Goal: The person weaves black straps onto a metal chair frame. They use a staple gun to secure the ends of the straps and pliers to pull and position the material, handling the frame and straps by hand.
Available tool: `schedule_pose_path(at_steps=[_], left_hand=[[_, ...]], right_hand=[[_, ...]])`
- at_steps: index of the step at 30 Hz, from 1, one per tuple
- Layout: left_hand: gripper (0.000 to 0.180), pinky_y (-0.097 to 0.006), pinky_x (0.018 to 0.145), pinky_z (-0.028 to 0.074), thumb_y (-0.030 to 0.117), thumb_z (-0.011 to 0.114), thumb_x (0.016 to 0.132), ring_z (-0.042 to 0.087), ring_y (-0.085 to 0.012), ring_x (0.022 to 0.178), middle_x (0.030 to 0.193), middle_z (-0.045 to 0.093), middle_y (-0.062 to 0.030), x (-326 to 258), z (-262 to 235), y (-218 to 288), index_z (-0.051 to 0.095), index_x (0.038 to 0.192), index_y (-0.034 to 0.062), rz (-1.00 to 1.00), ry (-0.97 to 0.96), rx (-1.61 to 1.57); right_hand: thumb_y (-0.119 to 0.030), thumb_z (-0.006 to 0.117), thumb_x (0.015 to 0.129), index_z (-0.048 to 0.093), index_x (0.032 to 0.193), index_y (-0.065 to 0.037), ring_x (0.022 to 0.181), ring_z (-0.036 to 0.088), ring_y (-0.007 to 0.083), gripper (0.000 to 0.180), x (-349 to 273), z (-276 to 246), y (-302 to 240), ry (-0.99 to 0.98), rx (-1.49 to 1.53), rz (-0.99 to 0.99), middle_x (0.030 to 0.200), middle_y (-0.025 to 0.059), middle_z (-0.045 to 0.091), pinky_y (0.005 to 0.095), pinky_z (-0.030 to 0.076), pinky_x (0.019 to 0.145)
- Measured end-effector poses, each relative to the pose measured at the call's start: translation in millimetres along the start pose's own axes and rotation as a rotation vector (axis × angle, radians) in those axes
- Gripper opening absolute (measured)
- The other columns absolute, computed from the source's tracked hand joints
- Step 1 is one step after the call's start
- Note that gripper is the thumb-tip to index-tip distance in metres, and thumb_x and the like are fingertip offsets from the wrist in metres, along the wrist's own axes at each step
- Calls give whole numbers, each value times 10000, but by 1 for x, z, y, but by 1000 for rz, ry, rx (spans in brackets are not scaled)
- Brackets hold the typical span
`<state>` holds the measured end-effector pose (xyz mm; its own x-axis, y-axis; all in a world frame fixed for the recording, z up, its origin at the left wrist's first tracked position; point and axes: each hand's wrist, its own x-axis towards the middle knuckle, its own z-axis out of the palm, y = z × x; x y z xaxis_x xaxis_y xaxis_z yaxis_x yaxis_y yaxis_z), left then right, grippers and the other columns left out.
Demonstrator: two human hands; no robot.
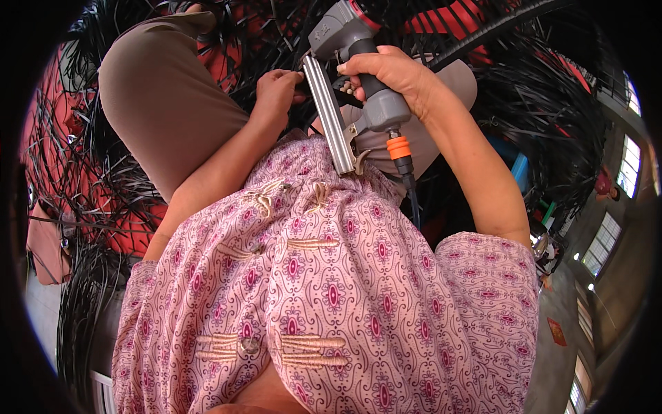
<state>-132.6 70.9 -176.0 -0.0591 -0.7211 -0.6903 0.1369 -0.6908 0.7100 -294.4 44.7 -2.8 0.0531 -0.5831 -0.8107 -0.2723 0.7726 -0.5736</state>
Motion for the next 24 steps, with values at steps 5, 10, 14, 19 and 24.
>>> schedule_pose_path(at_steps=[5, 10, 14, 19, 24], left_hand=[[209, -272, 587, 516, 138, 652, 853, 621, -158, 636, 829, 659, -95, -2, 1, 3, 663, 956, -44, 3, 6, -1], [218, -271, 590, 520, 140, 660, 846, 637, -157, 654, 841, 670, -98, 5, 1, -2, 665, 960, -46, 32, -23, 32], [224, -268, 596, 521, 142, 659, 845, 642, -156, 661, 848, 677, -99, 8, 1, -7, 666, 968, -46, 30, -29, 50], [242, -270, 596, 524, 141, 659, 843, 642, -158, 663, 851, 676, -100, 5, 1, -4, 664, 984, -55, 32, -39, 42], [266, -277, 597, 529, 144, 660, 842, 642, -162, 671, 866, 671, -103, 1, 2, 0, 663, 1007, -64, 28, -33, 38]], right_hand=[[-176, 738, 819, 583, 806, -67, 527, 595, 80, 190, -1, -2, 7, -11, 70, -27, 687, 17, 599, 224, 498, 468], [-143, 739, 813, 594, 823, -41, 524, 586, 97, 178, -1, -2, 7, 16, 87, -25, 693, 34, 596, 228, 499, 476], [-132, 740, 809, 600, 817, -33, 521, 583, 107, 172, -2, -2, 3, -10, 106, -26, 682, 40, 591, 228, 497, 480], [-156, 736, 825, 592, 859, -49, 531, 599, 89, 183, 3, -6, 4, -26, 70, -24, 696, 27, 605, 224, 509, 470], [-163, 735, 833, 585, 896, -51, 534, 604, 80, 198, 4, -9, 5, -39, 78, -20, 704, 19, 613, 221, 517, 463]])
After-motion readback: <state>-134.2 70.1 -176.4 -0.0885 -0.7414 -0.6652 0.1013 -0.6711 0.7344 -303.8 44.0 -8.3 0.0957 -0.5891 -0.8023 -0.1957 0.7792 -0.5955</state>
